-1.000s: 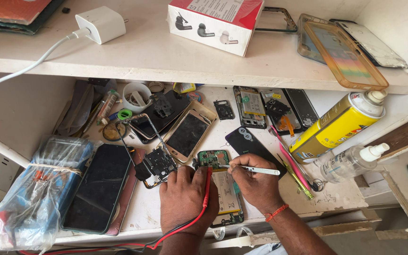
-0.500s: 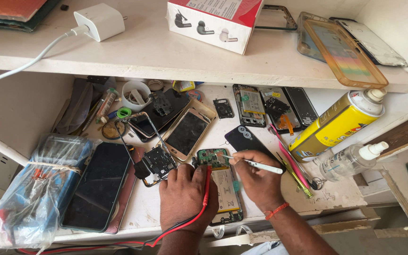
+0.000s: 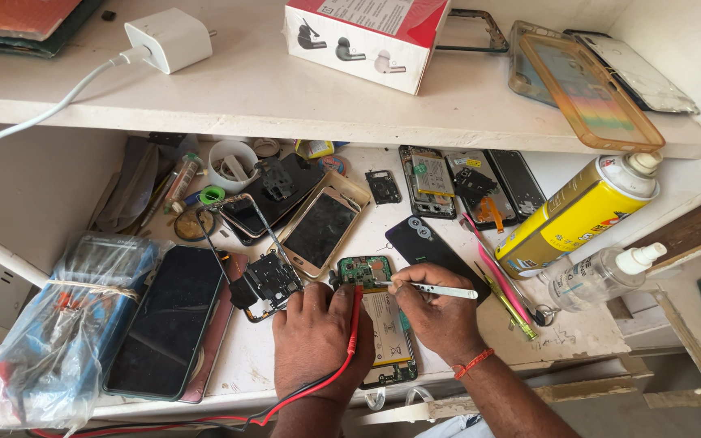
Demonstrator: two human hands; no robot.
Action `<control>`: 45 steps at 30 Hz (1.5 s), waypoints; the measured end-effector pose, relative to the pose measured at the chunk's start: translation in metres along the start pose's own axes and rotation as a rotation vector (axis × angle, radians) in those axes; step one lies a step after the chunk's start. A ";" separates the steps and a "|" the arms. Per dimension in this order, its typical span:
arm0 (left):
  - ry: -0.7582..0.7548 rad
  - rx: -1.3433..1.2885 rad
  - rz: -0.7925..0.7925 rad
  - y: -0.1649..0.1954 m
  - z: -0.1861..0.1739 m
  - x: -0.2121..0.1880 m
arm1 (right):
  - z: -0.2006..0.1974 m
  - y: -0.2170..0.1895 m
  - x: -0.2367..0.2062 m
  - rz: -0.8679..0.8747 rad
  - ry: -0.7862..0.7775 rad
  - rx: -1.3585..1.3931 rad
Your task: The person probes a disassembled smartphone motherboard with multimeter test leads, checking points on the board among other phone parts on the workbench. They then pick up the phone body with its battery and connect a charging cable to its port, working on the connector area by hand.
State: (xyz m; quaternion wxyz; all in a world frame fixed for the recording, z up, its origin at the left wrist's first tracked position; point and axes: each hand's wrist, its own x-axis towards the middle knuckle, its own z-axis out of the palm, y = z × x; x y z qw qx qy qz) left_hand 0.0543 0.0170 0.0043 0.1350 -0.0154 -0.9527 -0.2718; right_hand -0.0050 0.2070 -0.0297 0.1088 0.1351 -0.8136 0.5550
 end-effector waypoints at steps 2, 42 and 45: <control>-0.013 0.000 -0.004 0.000 -0.001 0.001 | 0.000 0.001 0.000 -0.006 0.003 -0.005; -0.016 0.022 -0.006 -0.003 -0.001 -0.003 | 0.006 -0.002 -0.003 0.000 0.020 0.005; -0.011 0.026 -0.005 -0.003 -0.001 -0.003 | 0.006 -0.003 -0.004 0.004 0.021 -0.014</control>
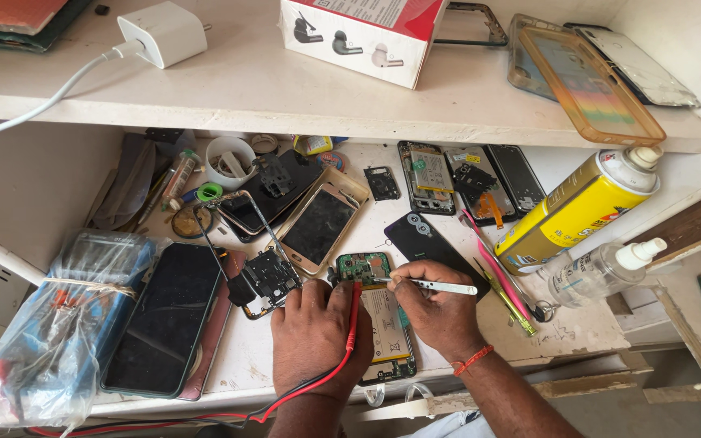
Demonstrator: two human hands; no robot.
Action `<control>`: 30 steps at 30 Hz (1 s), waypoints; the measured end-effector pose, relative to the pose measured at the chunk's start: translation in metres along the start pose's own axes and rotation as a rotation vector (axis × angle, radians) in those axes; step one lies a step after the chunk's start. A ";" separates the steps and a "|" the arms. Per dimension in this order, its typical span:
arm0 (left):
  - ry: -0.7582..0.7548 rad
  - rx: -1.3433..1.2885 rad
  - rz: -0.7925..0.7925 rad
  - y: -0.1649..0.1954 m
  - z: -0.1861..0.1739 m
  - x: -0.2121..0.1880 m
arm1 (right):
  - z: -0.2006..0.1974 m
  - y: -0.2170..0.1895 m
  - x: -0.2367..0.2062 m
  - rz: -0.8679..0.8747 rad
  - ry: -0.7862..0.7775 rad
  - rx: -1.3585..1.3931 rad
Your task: The person probes a disassembled smartphone motherboard with multimeter test leads, checking points on the board among other phone parts on the workbench. They then pick up the phone body with its battery and connect a charging cable to its port, working on the connector area by hand.
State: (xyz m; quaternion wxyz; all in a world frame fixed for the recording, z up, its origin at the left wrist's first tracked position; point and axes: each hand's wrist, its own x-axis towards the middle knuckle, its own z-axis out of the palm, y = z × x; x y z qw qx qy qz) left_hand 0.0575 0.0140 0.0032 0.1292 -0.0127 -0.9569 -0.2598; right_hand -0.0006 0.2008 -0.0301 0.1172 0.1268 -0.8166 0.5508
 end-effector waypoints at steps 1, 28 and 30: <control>-0.005 0.002 -0.003 0.000 0.000 0.000 | 0.000 0.000 0.000 0.006 0.000 -0.009; -0.006 0.001 -0.007 0.001 -0.003 0.001 | 0.001 -0.002 0.001 -0.008 -0.003 -0.016; 0.000 0.001 -0.005 0.001 -0.003 0.000 | 0.001 -0.002 0.001 -0.029 -0.003 -0.036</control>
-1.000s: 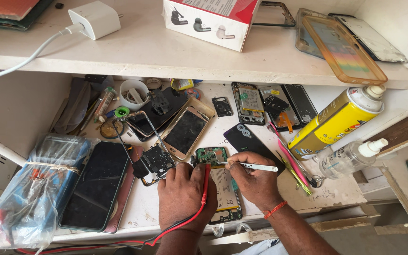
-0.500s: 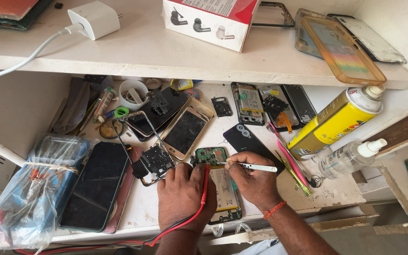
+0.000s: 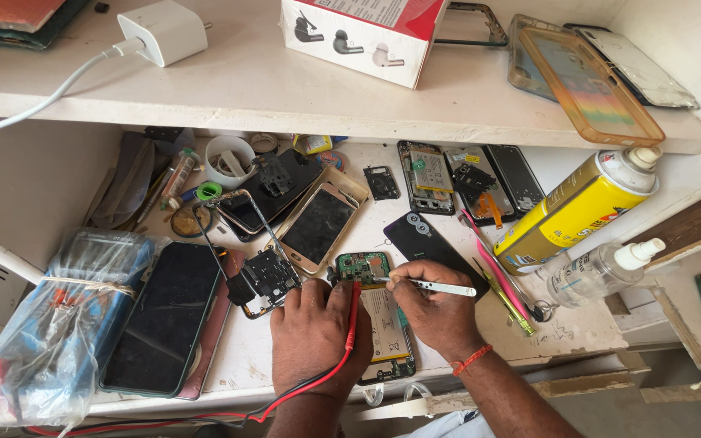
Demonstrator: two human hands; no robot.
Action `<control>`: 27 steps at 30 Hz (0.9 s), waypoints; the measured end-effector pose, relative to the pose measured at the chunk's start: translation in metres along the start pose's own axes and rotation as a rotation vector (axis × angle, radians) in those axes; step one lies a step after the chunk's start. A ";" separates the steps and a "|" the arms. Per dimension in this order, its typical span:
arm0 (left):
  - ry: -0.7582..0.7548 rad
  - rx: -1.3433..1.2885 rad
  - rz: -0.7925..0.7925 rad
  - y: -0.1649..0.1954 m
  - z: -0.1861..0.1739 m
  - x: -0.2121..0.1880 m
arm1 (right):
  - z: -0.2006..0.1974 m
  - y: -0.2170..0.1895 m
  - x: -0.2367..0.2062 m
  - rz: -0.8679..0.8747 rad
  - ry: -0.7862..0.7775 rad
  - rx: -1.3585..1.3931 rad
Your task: The person probes a disassembled smartphone motherboard with multimeter test leads, checking points on the board among other phone parts on the workbench. They then pick up the phone body with its battery and connect a charging cable to its port, working on the connector area by hand.
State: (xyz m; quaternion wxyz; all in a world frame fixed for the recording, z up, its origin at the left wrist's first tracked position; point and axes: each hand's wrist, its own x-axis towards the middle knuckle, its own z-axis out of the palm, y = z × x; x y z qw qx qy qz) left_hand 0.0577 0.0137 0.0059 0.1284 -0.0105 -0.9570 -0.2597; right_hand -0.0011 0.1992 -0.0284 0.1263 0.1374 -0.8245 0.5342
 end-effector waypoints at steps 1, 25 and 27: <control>0.007 -0.007 0.002 0.000 0.000 -0.001 | 0.000 0.000 0.000 -0.010 0.000 -0.010; 0.002 -0.010 0.002 0.000 0.000 0.000 | 0.000 -0.002 -0.001 -0.015 0.009 -0.041; 0.004 -0.009 0.000 0.000 0.001 0.000 | 0.000 -0.003 -0.002 -0.023 0.017 -0.050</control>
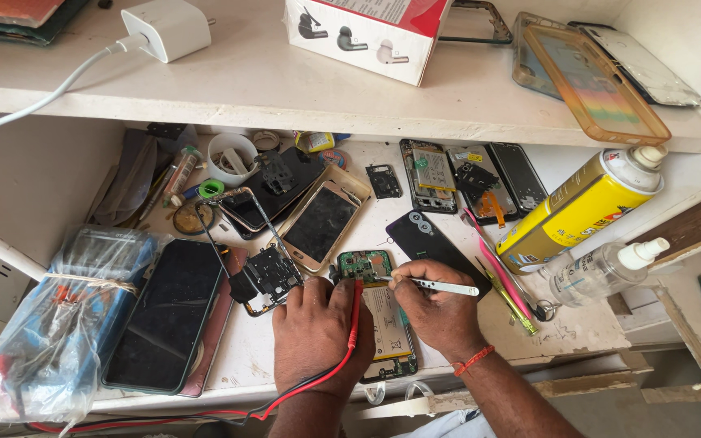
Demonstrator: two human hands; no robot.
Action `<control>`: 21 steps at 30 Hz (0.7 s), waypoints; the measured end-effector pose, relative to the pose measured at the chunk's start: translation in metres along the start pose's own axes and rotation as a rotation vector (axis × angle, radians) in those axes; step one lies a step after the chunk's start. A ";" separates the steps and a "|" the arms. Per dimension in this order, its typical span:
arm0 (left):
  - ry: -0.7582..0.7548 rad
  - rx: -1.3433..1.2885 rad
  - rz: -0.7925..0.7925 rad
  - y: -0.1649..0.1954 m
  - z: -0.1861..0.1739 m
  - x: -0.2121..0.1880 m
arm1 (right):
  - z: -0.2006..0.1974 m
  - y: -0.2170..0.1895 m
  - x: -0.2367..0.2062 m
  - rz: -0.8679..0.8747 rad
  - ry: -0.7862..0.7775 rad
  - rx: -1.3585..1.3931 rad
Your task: The person probes a disassembled smartphone motherboard with multimeter test leads, checking points on the board among other phone parts on the workbench. They then pick up the phone body with its battery and connect a charging cable to its port, working on the connector area by hand.
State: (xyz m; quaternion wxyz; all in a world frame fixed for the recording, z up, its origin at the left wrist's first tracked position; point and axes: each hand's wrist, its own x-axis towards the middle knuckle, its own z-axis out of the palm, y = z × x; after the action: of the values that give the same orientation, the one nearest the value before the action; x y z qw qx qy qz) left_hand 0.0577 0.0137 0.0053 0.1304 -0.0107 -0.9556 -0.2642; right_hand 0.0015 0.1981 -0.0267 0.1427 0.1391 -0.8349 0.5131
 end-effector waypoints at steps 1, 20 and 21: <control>0.000 -0.005 -0.004 0.000 0.000 0.000 | 0.000 0.000 0.000 -0.004 0.003 -0.006; 0.022 -0.013 0.003 0.000 0.002 0.000 | -0.002 0.002 0.001 -0.021 -0.035 0.024; 0.018 -0.011 0.001 0.000 0.002 0.000 | -0.001 0.002 0.001 -0.005 -0.033 0.013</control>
State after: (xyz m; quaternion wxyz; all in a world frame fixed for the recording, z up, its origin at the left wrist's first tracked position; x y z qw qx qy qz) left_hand 0.0576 0.0145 0.0037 0.1390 -0.0093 -0.9529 -0.2693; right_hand 0.0003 0.2002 -0.0275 0.1294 0.1503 -0.8334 0.5159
